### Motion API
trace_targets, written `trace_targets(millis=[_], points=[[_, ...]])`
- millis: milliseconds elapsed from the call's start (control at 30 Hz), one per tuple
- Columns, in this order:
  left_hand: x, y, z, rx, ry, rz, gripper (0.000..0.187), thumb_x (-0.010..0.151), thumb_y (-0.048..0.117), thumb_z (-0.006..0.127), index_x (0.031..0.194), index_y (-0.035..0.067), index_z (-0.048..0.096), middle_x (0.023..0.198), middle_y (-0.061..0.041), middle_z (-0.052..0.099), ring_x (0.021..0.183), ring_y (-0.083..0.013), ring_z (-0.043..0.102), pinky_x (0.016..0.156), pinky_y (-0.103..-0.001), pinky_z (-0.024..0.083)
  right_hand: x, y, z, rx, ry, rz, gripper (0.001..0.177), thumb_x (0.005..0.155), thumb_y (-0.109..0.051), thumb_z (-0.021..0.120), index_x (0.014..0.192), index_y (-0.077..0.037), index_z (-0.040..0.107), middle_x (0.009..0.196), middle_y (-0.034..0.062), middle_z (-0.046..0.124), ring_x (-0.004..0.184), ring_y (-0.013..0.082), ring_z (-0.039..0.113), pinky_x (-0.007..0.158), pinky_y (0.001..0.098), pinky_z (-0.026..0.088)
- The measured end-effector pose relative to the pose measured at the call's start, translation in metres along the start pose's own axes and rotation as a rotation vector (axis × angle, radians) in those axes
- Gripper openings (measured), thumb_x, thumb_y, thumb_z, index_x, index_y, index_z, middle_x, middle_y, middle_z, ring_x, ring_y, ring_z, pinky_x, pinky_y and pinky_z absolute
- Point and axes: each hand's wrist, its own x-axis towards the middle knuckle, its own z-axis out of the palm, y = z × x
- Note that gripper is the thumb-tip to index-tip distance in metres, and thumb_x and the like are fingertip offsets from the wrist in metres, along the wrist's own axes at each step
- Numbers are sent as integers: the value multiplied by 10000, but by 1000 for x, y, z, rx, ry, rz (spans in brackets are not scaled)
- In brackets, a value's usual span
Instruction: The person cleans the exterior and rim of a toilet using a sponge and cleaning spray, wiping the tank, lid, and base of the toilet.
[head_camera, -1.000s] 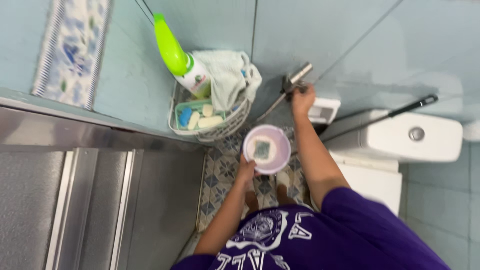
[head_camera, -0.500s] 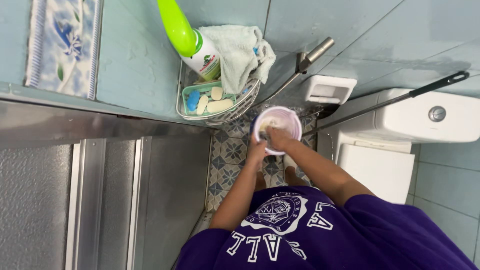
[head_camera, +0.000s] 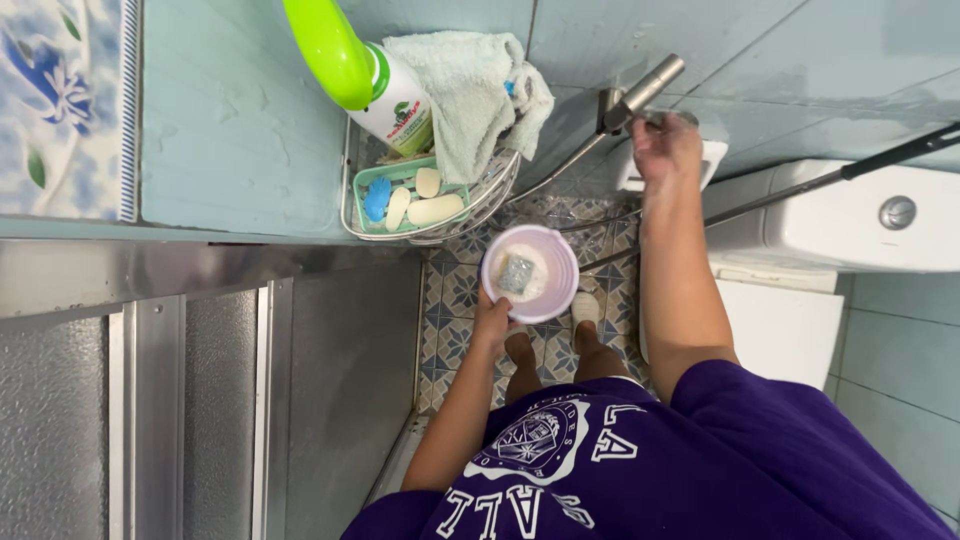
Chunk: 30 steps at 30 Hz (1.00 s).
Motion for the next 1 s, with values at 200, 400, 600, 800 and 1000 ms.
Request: trace_targets(millis=[200,400,600,800,1000], points=[[8,-9,-3,-103,-47,1,708,906,-3,433,1564,203,275,1444,-148,542,1106,-259,694,768,-390,666,37,71,-4,-193,236,358,321,1068,-103,303,1214,155,428,1142,319,562,988,426,668,809,515,625],[9,13,7,57,-39,-61,768,903,12,425,1590,283,215,1452,-106,542,1099,-270,675,775,-391,580,-24,26,29,-83,-94,356,355,1059,-17,287,1295,174,470,1247,343,599,1135,499,661,913,445,608],[37,11,21,4,-122,-7,699,926,32,475,1569,213,269,1448,-147,548,1177,-286,666,852,-420,612,12,61,22,-388,218,263,226,1066,-110,443,1150,73,546,1034,216,639,962,369,740,821,433,614],[38,27,43,31,-130,-31,738,871,36,478,1549,232,262,1439,-116,521,1168,-275,653,848,-418,622,-51,32,-42,-384,-23,199,70,999,22,547,1050,63,572,883,150,647,742,254,700,785,319,649],[52,15,81,91,-256,85,735,850,31,538,1539,189,338,1315,-121,619,1053,-257,692,746,-378,612,-174,14,-71,-1356,-310,204,254,813,-60,664,1052,13,624,903,178,667,821,306,665,750,413,545]])
